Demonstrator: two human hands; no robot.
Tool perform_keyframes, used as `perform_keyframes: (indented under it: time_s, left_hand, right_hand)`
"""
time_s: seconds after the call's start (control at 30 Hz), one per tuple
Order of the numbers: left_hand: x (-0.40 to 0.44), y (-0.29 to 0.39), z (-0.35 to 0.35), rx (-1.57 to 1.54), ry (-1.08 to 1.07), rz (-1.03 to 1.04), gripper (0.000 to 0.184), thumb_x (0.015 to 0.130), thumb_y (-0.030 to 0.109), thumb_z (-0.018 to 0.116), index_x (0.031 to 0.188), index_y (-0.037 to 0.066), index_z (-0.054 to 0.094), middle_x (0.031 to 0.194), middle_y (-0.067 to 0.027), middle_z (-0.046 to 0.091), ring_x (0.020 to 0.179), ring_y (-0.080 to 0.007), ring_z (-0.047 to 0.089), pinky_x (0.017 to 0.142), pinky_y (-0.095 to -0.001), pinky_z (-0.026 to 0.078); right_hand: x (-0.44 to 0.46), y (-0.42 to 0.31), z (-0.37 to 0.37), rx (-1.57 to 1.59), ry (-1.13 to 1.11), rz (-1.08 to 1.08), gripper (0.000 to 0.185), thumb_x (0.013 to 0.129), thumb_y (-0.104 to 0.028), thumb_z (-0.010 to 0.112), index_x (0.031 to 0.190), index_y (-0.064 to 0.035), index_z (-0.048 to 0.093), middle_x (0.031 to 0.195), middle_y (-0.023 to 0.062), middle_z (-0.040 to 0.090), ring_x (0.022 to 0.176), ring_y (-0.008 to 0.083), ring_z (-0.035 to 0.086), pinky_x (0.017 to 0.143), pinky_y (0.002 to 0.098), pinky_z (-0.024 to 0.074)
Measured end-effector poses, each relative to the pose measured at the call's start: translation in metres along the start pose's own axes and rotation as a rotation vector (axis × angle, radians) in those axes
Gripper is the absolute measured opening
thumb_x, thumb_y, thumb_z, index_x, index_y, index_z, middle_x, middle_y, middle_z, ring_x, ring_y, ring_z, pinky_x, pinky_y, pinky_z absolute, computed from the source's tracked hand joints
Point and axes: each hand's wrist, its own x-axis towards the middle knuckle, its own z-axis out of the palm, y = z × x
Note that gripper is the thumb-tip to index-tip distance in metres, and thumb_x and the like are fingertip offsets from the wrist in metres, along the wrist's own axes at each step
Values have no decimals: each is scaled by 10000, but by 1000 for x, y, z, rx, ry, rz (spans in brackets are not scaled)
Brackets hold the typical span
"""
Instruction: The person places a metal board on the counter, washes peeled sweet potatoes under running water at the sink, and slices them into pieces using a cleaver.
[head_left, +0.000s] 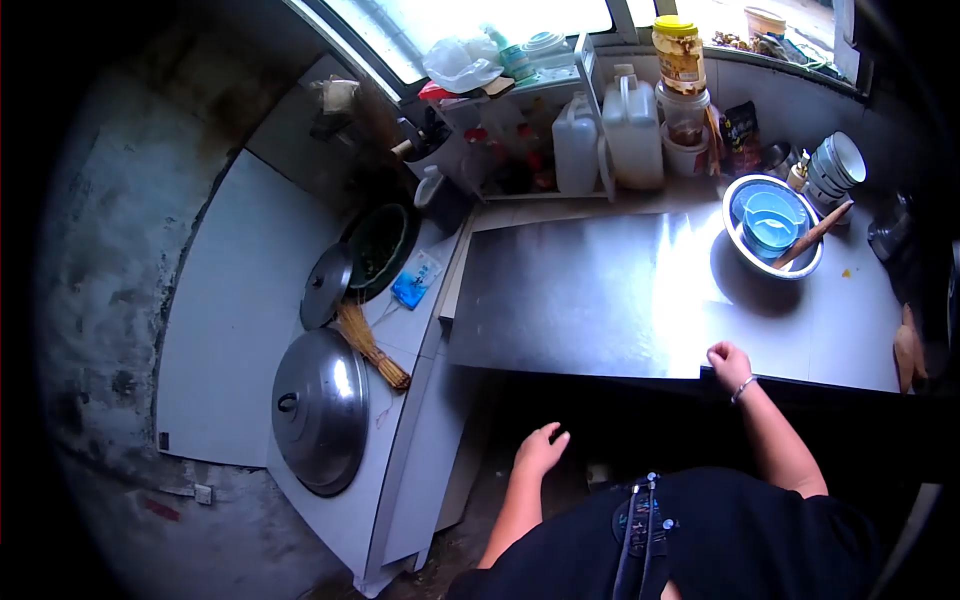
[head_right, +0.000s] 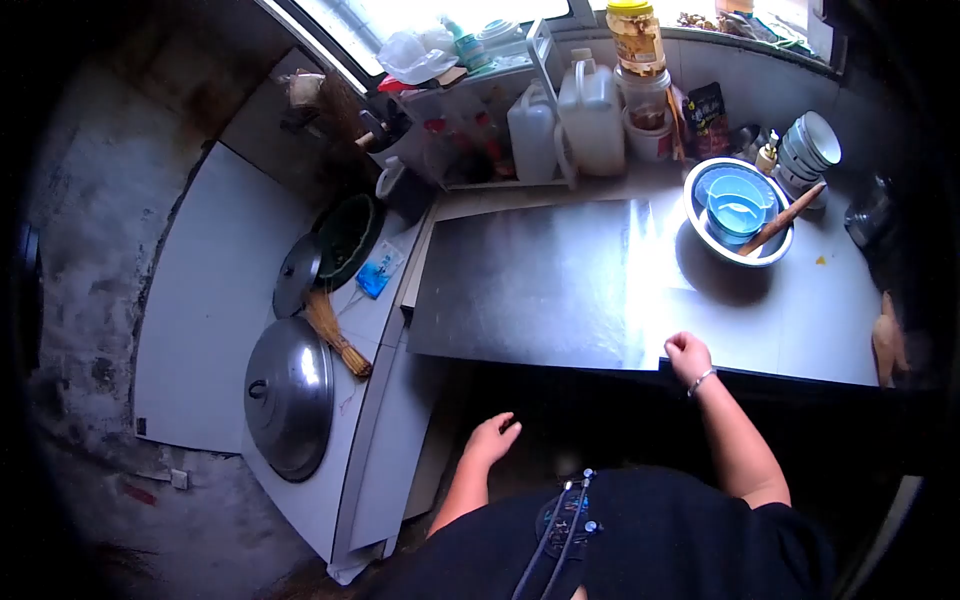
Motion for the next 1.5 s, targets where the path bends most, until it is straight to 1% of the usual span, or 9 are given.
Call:
perform_keyframes:
  time_s: [0.1, 0.23, 0.43, 0.67, 1.17, 1.27, 1.3, 1.37, 1.5]
  left_hand:
    - [24, 9, -17, -8, 82, -93, 442, 857, 476, 456, 1146, 168, 583, 1105, -108, 604, 1030, -297, 561, 857, -375, 450]
    - [61, 4, -38, -10, 76, -131, 438, 877, 494, 395, 1110, 184, 599, 1082, -108, 610, 1015, -312, 563, 843, -394, 453]
    - [119, -18, -65, 11, 37, -42, 476, 886, 497, 356, 1054, 146, 630, 1057, -145, 610, 1010, -337, 559, 844, -417, 450]
    - [155, -19, -99, 159, -104, -68, 546, 878, 519, 332, 982, 97, 662, 1041, -176, 608, 1019, -350, 551, 855, -419, 444]
    - [219, -18, -132, 285, 40, -127, 527, 861, 525, 372, 902, 116, 701, 999, -152, 636, 969, -340, 583, 848, -398, 448]
    - [226, -23, -139, 205, -72, -34, 533, 855, 525, 361, 779, 140, 723, 909, -151, 652, 941, -311, 589, 847, -387, 435]
    - [240, -32, -134, 253, -103, 37, 516, 870, 463, 409, 748, 63, 711, 852, -153, 665, 828, -300, 630, 771, -381, 480]
    - [260, -45, -125, -119, -426, -89, 475, 883, 394, 483, 740, -19, 669, 762, -150, 661, 659, -261, 643, 643, -352, 520]
    - [238, -8, -125, -155, -512, -27, 431, 880, 358, 540, 786, -53, 630, 683, -134, 637, 565, -224, 626, 550, -313, 523]
  right_hand:
    - [-34, -17, -3, -239, -33, 84, 215, 792, -235, 602, 813, -24, 635, 758, 144, 647, 710, 248, 622, 695, 337, 487]
    - [-41, 16, 14, -251, -193, 174, 253, 789, -271, 601, 758, -28, 666, 717, 139, 650, 673, 254, 628, 682, 351, 495]
    - [-70, -15, 68, -204, -387, 185, 229, 799, -253, 609, 898, -57, 673, 818, 98, 667, 718, 177, 634, 704, 295, 504]
    - [-49, -55, 114, 46, -256, 342, 198, 820, -187, 603, 948, -41, 648, 779, 51, 648, 678, 125, 607, 658, 270, 501]
    - [-112, -1, 102, 214, -173, 679, 147, 869, -160, 578, 952, -49, 629, 788, 29, 631, 629, 103, 591, 560, 241, 487]
    - [-133, 8, 94, 186, -106, 726, 132, 849, -155, 590, 920, -53, 635, 757, 29, 623, 621, 102, 582, 559, 258, 487]
    - [-140, 15, 93, 203, -87, 734, 132, 849, -155, 590, 920, -53, 635, 757, 29, 623, 621, 102, 582, 559, 258, 487]
    - [-155, 34, 89, 29, -60, 687, 160, 815, -195, 590, 880, -60, 648, 721, 46, 632, 603, 137, 603, 581, 284, 501]
    - [-183, 56, 75, -162, -60, 731, 153, 800, -199, 609, 881, -88, 676, 781, 45, 661, 670, 131, 624, 654, 277, 510]
